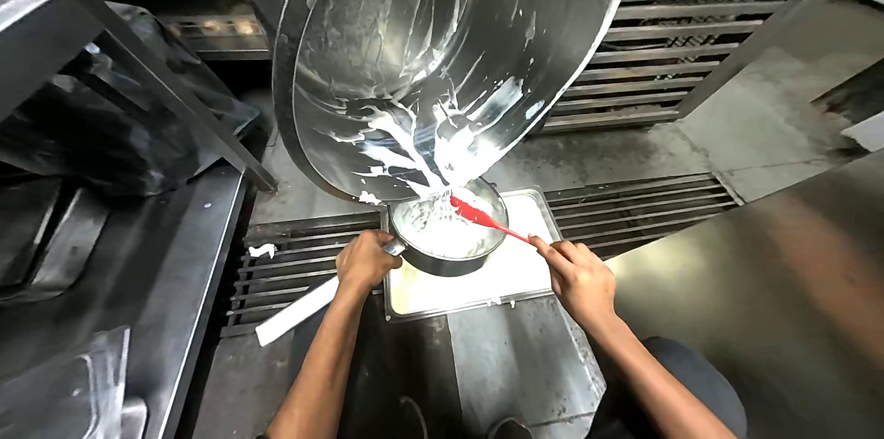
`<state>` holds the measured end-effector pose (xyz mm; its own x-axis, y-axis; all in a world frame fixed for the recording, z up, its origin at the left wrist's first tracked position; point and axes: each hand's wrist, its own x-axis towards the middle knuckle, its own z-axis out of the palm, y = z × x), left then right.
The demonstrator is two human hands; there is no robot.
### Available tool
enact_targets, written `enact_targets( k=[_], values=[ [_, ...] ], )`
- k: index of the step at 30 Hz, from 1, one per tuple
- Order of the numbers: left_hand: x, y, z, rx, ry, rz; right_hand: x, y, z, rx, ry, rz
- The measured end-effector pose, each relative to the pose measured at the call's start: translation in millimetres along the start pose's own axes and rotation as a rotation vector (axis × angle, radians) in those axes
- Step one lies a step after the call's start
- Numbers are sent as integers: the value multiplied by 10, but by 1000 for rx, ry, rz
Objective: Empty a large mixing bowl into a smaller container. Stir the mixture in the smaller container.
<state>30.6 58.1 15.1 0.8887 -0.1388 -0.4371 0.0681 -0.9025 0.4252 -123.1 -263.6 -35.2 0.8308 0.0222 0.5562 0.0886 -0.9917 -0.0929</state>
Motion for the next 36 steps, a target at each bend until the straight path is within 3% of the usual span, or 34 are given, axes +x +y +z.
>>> enact_targets(
  k=[4, 10, 15, 19, 23, 26, 30, 32, 36],
  values=[
    [-17, -10, 13, 6, -2, 8, -36, 2, -2, -23, -40, -37],
    [-59, 20, -35, -17, -2, 20, 335, -32, -378, 75, 95, 62],
    [-57, 22, -19, -44, 5, 25, 1093, -84, -622, -101, -19, 259],
    [-75, 48, -53, -36, -10, 15, 1306, -173, -514, -69, -139, 230],
    [-46, 48, -58, -58, -10, 21, 1061, -46, -309, 157, -209, 140],
    [-32, 18, -62, -100, 4, 22, 633, 151, -230, 284, -165, 39],
    [14, -2, -84, -98, -8, 8, 230, 167, -225, 168, -29, 21],
    [39, -17, -64, -88, -4, 5, 113, 89, -180, 90, -43, 34],
    [14, 26, -64, -27, -5, 2, 146, 57, -225, 17, -1, -4]
  ],
)
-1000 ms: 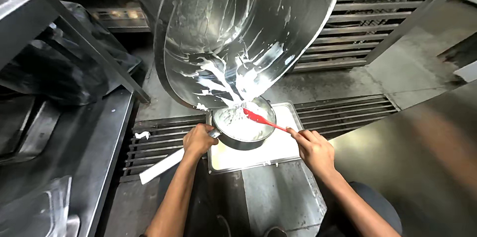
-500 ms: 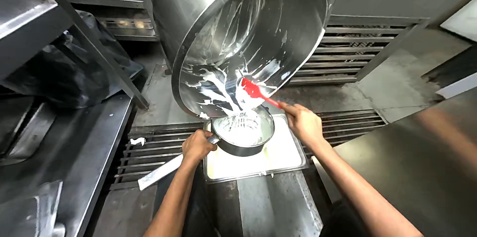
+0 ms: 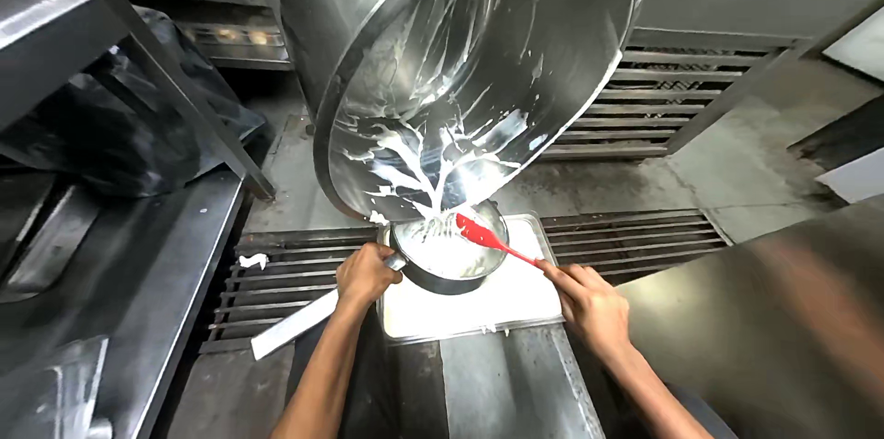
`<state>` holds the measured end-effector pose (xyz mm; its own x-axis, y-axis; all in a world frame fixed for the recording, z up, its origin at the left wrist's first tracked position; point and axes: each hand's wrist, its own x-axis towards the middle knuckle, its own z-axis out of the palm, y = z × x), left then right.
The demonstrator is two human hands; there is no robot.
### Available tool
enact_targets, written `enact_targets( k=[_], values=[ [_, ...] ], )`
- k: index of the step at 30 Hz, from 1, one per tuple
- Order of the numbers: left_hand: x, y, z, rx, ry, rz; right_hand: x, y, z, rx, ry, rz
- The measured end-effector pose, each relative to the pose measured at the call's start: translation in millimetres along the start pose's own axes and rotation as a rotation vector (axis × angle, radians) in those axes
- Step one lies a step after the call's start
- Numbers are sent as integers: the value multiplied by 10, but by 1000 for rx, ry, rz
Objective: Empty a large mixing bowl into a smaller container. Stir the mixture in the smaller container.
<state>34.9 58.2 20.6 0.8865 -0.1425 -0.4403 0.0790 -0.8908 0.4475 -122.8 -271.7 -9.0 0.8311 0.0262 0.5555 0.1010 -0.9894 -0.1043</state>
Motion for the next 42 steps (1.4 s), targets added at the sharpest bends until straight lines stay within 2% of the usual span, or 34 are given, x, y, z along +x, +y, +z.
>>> enact_targets(
  k=[3, 5, 8, 11, 14, 16, 19, 22, 26, 29, 34, 37, 40, 42],
  values=[
    [-9, -10, -41, 12, -25, -11, 267, -14, -166, 52, 83, 14],
    [-4, -25, -48, -2, -28, -10, 552, -41, -235, 37, 85, 85],
    [-7, -30, -46, -16, -30, -8, 1069, -166, -233, -87, 11, 249],
    [-22, -34, -35, -32, -27, -4, 1332, -364, -80, -105, -93, 283],
    [-21, -45, -34, -58, -27, -1, 1171, -469, 132, 100, -175, 234],
    [-15, -51, -49, -79, -24, 2, 945, -376, 219, 326, -213, 226],
    [-11, -80, -50, -109, -2, 13, 545, -97, 225, 504, -150, 181],
    [-30, -71, -57, -122, 10, 7, 310, 14, 47, 307, 22, 68],
    [-19, -60, -51, -82, 7, -2, 95, 98, 19, -13, -10, -98],
    [15, -70, -63, -76, -3, 7, 163, 170, -24, 14, 99, -87],
    [25, -97, -59, -105, 5, 2, 540, 423, -69, 2, 245, 80],
    [28, -116, -52, -114, 3, 12, 556, 528, 99, 2, 206, 150],
    [58, -135, -33, -150, -4, 45, 291, 457, 319, 112, 81, 69],
    [67, -122, -37, -153, -11, 48, 151, 395, 388, 157, 87, -10]
  ],
)
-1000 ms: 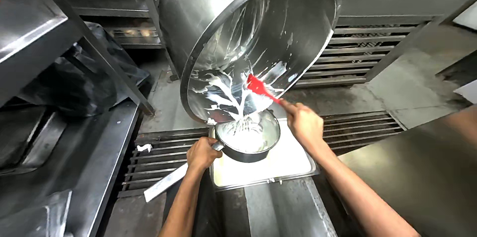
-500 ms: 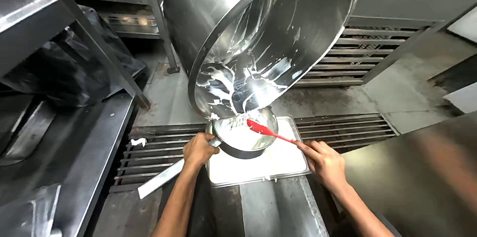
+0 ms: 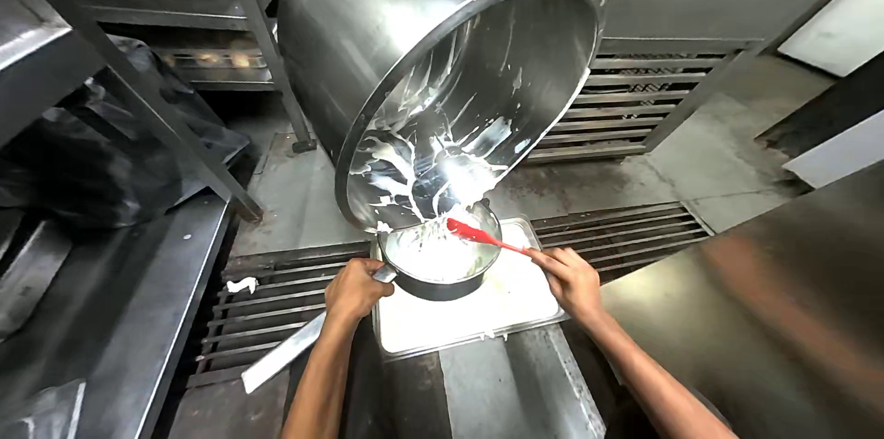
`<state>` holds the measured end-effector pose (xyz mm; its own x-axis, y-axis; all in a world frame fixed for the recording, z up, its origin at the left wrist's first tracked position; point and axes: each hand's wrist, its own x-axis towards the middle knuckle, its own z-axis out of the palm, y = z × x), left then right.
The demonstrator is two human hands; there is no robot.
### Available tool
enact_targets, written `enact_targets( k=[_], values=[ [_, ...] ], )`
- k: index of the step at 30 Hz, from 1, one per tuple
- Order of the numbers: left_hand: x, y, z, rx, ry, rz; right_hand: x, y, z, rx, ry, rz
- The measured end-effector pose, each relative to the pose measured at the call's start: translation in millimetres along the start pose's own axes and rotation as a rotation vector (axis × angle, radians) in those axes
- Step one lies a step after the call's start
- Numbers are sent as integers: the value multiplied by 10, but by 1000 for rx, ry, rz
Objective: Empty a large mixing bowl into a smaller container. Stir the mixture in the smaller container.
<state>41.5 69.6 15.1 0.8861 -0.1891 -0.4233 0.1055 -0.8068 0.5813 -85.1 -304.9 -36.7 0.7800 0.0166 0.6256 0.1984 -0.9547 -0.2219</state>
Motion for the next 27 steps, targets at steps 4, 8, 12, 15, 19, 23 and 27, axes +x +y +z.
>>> enact_targets(
  k=[4, 8, 12, 15, 19, 23, 27],
  values=[
    [4, 12, 17, 23, -3, -13, 9, -134, -158, -46, 24, -16],
    [-4, 57, 19, 76, -49, -25, 3, -72, -218, -122, -52, -82],
    [6, 62, 25, 87, -70, -35, 647, -394, -381, -109, 39, 58],
    [11, 84, 53, 94, -69, -36, 1455, -903, -340, -247, -180, 329],
    [-9, 106, 72, 94, -64, -22, 2147, -1436, -16, -208, -573, 454],
    [-22, 86, 63, 90, -74, -20, 2073, -1514, 221, -49, -602, 343],
    [-24, 83, 50, 76, -67, -23, 1610, -1460, 80, 169, -529, 292]
  ],
)
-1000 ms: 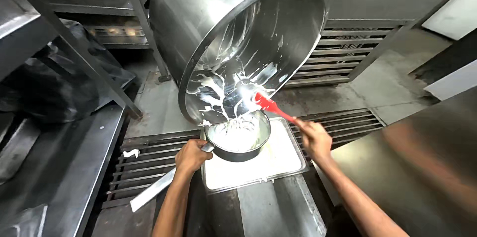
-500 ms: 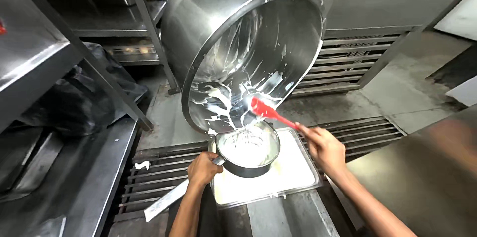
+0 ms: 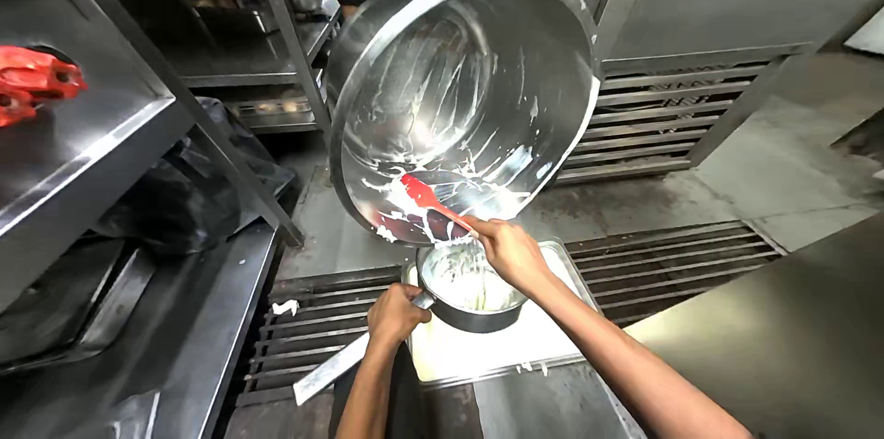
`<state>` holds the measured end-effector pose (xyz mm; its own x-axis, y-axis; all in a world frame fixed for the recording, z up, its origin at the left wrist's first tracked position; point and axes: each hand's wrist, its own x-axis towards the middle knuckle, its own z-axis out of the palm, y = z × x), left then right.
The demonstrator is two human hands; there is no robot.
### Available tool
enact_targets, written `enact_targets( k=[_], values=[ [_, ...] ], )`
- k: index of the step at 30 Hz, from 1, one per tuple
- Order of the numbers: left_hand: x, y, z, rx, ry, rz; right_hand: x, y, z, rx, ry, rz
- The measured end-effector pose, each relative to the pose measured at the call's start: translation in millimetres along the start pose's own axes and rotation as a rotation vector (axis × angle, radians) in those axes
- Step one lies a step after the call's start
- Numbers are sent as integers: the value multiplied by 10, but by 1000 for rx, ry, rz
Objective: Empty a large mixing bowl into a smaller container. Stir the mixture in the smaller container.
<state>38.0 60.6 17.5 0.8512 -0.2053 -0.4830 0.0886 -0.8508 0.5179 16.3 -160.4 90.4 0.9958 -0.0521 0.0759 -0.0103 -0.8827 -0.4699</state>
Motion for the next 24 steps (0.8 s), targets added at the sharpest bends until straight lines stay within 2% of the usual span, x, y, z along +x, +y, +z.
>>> enact_targets(
  k=[4, 9, 14, 18, 22, 24],
  values=[
    [-5, 2, -31, -1, -5, -7, -443, 368, 29, 350, 62, -52],
    [34, -29, -40, 20, -22, -14, -899, 662, -16, 862, -8, 65],
    [48, -34, -26, 14, -29, -22, -1329, 852, -193, 992, 124, 159],
    [95, -14, -3, 18, -25, -18, -1522, 951, 18, 795, 336, 107],
    [91, 26, 36, 6, -2, -12, -1519, 1106, 411, 227, 540, 18],
    [76, 40, 41, 7, 9, -17, -1502, 1180, 542, -54, 527, -15]
  ],
)
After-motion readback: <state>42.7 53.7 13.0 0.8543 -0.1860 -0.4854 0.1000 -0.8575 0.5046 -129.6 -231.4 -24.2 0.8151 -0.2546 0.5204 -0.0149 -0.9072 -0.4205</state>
